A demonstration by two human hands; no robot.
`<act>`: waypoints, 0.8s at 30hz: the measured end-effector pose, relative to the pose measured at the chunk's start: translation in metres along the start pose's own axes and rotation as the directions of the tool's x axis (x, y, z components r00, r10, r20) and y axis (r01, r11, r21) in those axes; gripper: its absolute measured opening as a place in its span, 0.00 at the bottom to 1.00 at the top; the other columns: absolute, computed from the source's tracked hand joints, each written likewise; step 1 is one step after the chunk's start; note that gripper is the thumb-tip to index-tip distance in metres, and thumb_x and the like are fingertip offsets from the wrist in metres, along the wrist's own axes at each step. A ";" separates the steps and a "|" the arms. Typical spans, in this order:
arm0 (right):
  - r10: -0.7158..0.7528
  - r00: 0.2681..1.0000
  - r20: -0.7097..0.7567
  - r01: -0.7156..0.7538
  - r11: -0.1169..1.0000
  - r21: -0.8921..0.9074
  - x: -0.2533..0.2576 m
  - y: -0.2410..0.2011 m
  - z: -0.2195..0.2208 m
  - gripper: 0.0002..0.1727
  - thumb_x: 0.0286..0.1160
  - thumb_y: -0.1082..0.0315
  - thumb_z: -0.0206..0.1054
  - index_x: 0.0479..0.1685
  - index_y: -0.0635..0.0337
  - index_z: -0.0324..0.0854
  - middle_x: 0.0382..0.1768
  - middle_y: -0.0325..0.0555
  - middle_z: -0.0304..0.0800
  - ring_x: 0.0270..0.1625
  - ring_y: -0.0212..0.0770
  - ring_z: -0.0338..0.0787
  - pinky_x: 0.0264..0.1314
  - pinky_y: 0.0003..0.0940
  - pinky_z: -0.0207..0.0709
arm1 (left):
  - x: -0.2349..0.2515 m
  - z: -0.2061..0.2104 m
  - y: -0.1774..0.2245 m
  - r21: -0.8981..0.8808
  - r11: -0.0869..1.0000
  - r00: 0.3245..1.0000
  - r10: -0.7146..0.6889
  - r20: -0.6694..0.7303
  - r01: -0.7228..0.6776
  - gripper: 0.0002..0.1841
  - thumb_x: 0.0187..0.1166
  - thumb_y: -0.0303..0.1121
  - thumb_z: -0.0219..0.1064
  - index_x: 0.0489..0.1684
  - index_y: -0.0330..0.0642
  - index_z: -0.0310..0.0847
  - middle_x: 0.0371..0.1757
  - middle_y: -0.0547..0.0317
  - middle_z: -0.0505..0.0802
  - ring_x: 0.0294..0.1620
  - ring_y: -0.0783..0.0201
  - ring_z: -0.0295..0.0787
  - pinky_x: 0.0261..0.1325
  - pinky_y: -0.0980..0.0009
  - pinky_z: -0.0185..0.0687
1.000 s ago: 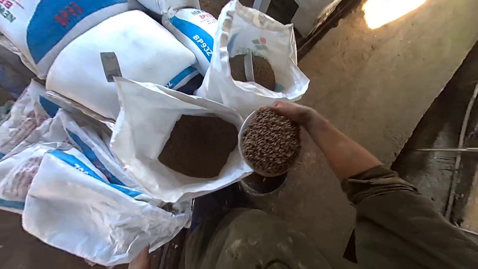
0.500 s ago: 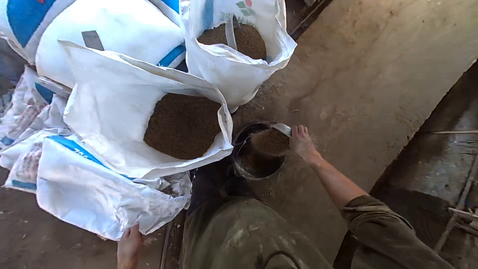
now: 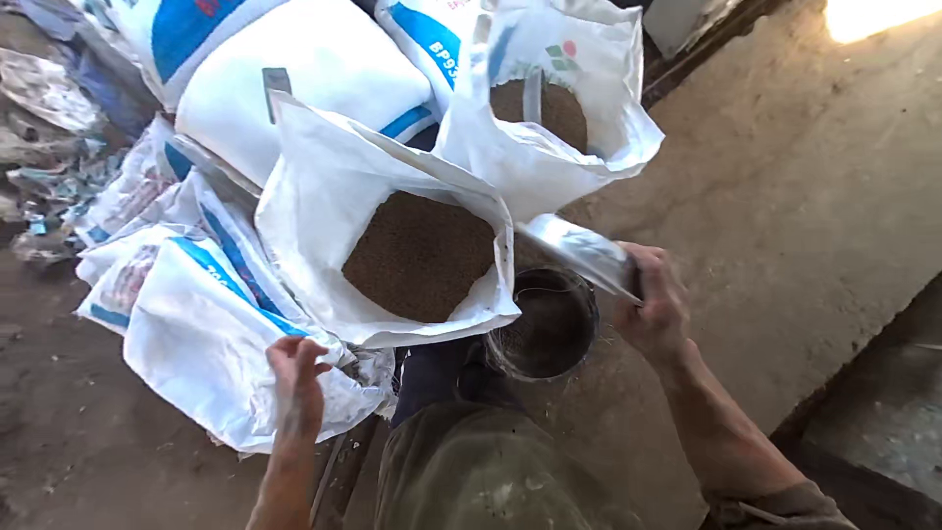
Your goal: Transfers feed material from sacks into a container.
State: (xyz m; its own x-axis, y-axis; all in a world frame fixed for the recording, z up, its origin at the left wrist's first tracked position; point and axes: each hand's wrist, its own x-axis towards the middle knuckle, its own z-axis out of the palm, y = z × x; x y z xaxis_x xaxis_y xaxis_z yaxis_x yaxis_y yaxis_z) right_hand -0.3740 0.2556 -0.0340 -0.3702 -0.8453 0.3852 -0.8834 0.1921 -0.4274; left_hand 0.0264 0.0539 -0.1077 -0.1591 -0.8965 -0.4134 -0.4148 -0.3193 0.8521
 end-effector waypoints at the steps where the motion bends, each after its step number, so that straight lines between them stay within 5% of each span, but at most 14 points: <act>1: -0.047 0.996 0.080 0.043 0.998 0.051 0.027 -0.019 0.020 0.22 0.68 0.76 0.63 0.64 0.73 0.80 0.56 0.65 0.88 0.56 0.55 0.91 0.59 0.45 0.87 | 0.006 0.010 0.014 0.049 0.998 1.000 -0.027 0.002 0.027 0.36 0.82 0.52 0.58 0.76 0.28 0.57 0.50 0.56 0.83 0.47 0.69 0.83 0.47 0.65 0.84; 3: -0.095 0.950 0.298 0.063 0.991 0.116 0.076 -0.048 0.086 0.26 0.65 0.81 0.67 0.68 0.70 0.81 0.55 0.65 0.89 0.58 0.61 0.91 0.60 0.54 0.86 | 0.017 0.024 0.039 0.139 0.984 0.993 -0.113 0.018 0.109 0.41 0.79 0.52 0.65 0.82 0.28 0.56 0.63 0.40 0.84 0.59 0.56 0.86 0.59 0.54 0.84; 5: -0.133 0.869 0.477 0.105 0.991 0.085 0.113 -0.057 0.179 0.26 0.65 0.82 0.68 0.68 0.67 0.81 0.54 0.65 0.89 0.59 0.65 0.89 0.57 0.58 0.84 | 0.028 0.030 0.055 0.241 0.952 0.978 -0.204 0.035 0.190 0.39 0.80 0.52 0.69 0.82 0.33 0.62 0.62 0.41 0.89 0.60 0.55 0.90 0.66 0.51 0.84; 8: -0.014 0.756 0.655 0.085 0.993 -0.077 0.148 -0.045 0.312 0.24 0.73 0.79 0.66 0.71 0.64 0.79 0.63 0.67 0.85 0.68 0.70 0.84 0.63 0.67 0.78 | 0.042 0.030 0.057 0.320 0.921 0.956 -0.272 0.112 0.224 0.23 0.88 0.47 0.59 0.59 0.33 0.82 0.40 0.48 0.92 0.43 0.57 0.92 0.52 0.51 0.86; 11: 0.110 0.724 0.681 0.009 0.986 -0.169 0.149 -0.016 0.401 0.27 0.74 0.73 0.67 0.76 0.57 0.78 0.65 0.68 0.86 0.68 0.71 0.84 0.65 0.71 0.76 | 0.049 0.020 0.045 0.195 0.969 0.948 -0.196 0.251 0.148 0.24 0.92 0.46 0.46 0.42 0.39 0.86 0.27 0.65 0.89 0.30 0.73 0.89 0.38 0.67 0.88; 13: 0.205 0.658 0.725 -0.068 0.974 -0.214 0.143 -0.004 0.433 0.26 0.77 0.62 0.69 0.76 0.53 0.79 0.62 0.68 0.87 0.65 0.71 0.87 0.60 0.70 0.80 | 0.053 0.013 0.030 0.022 0.998 0.950 -0.063 0.304 0.059 0.22 0.91 0.44 0.47 0.38 0.42 0.85 0.26 0.73 0.90 0.30 0.81 0.89 0.37 0.76 0.90; 16: 0.332 0.426 0.842 -0.236 0.939 -0.251 0.144 0.012 0.454 0.26 0.83 0.49 0.66 0.75 0.50 0.82 0.62 0.63 0.90 0.67 0.67 0.87 0.69 0.69 0.76 | 0.059 0.005 0.013 -0.150 0.986 0.915 0.130 0.381 -0.078 0.22 0.93 0.50 0.50 0.47 0.41 0.81 0.34 0.76 0.92 0.39 0.87 0.90 0.47 0.82 0.90; 19: 0.317 0.247 0.916 -0.404 0.893 -0.200 0.121 0.030 0.475 0.25 0.81 0.45 0.69 0.65 0.52 0.88 0.61 0.60 0.91 0.68 0.62 0.87 0.73 0.67 0.75 | 0.070 0.005 0.008 -0.182 0.965 0.872 0.250 0.421 -0.189 0.23 0.92 0.52 0.48 0.48 0.40 0.78 0.34 0.70 0.91 0.41 0.89 0.89 0.48 0.85 0.87; 24: 0.271 -0.051 0.961 -0.534 0.806 -0.255 0.075 0.026 0.491 0.30 0.84 0.44 0.65 0.65 0.65 0.85 0.65 0.65 0.87 0.71 0.61 0.85 0.77 0.64 0.71 | 0.088 0.006 0.012 -0.169 0.933 0.789 0.358 0.500 -0.317 0.24 0.94 0.48 0.47 0.46 0.35 0.77 0.33 0.52 0.89 0.40 0.77 0.89 0.48 0.81 0.85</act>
State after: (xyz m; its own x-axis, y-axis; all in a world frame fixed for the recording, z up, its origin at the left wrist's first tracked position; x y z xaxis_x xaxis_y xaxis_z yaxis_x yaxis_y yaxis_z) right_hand -0.2835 -0.0473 -0.4181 0.0555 -0.3841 -0.9216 -0.5877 0.7336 -0.3412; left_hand 0.0022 -0.0269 -0.1351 -0.7217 -0.6680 -0.1814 -0.1857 -0.0657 0.9804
